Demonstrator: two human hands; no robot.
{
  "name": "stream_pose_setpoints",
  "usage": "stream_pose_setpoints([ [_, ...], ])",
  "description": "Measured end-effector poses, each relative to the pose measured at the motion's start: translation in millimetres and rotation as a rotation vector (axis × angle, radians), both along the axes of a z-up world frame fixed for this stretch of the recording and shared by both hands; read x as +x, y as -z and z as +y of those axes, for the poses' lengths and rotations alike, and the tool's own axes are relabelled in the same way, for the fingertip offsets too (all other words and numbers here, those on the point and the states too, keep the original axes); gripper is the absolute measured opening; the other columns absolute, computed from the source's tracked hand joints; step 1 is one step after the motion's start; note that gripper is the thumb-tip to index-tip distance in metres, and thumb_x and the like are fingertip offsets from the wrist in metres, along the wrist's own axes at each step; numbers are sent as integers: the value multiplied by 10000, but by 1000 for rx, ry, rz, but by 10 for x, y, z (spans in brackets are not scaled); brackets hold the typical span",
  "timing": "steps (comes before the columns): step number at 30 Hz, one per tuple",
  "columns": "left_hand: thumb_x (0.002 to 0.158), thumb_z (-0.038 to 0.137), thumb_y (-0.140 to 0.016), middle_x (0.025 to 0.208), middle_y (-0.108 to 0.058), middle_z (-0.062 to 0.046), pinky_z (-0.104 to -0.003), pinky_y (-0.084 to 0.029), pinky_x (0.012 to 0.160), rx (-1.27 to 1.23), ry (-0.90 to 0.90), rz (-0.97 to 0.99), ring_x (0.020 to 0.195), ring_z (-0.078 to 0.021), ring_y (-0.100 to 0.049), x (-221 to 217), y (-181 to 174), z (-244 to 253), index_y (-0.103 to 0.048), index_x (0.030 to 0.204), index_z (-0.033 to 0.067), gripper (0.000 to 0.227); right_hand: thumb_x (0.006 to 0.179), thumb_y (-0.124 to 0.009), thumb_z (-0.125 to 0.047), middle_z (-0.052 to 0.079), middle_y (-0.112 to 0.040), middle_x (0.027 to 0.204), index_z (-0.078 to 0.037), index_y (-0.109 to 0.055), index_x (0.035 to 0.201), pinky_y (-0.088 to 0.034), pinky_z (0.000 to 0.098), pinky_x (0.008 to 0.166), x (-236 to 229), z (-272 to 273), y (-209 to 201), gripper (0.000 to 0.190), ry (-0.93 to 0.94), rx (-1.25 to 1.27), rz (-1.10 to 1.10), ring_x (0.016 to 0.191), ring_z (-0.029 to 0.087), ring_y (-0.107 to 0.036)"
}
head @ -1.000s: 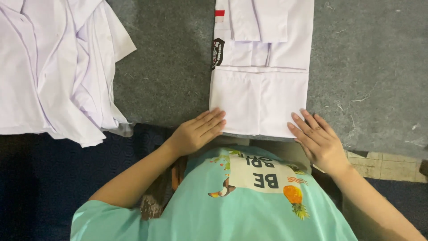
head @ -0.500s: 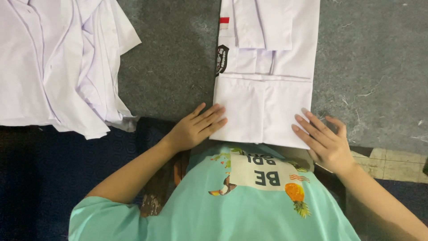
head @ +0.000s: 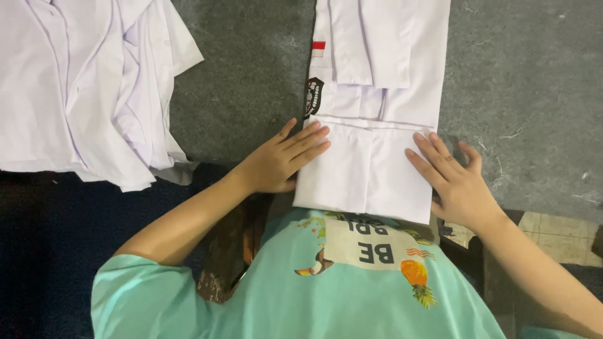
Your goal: Folding a white collared shirt on a work table in a factory setting.
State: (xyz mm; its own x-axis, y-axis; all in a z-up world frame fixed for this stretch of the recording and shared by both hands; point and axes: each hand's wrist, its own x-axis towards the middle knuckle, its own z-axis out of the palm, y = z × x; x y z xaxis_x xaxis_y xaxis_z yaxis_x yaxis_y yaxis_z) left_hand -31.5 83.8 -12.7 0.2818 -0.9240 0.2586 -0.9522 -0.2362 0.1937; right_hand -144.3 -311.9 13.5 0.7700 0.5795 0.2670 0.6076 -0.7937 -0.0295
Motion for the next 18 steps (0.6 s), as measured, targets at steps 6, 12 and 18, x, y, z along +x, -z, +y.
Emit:
stream_pose_setpoints([
  [6,998,16,-521,1688,-276,-181,-572,-243,1291,-15,-43,116,1594,-333,-221,42,-65,-75,-307,1606,1,645,984,-486,-213,134,-337,1711,-118,-410,1592,-308,574,1102,105,5,-69,620,24,63,108,1551,355,-403],
  [12,1113,-7,-416,1653,-365,-145,-564,-263,1283,-86,-111,164,1569,-297,-291,-66,21,-54,-399,1575,47,465,1038,-542,-140,133,-505,1612,-131,-531,1502,-287,523,1131,49,16,-215,465,8,161,87,1490,318,-504],
  [18,1106,-11,-492,1627,-379,-178,-521,-328,1278,-119,-65,108,1543,-326,-331,-279,100,-15,-453,1533,18,429,966,-521,-39,128,-509,1600,-101,-528,1479,-296,507,1168,-88,-30,-135,517,-19,211,146,1489,297,-498],
])
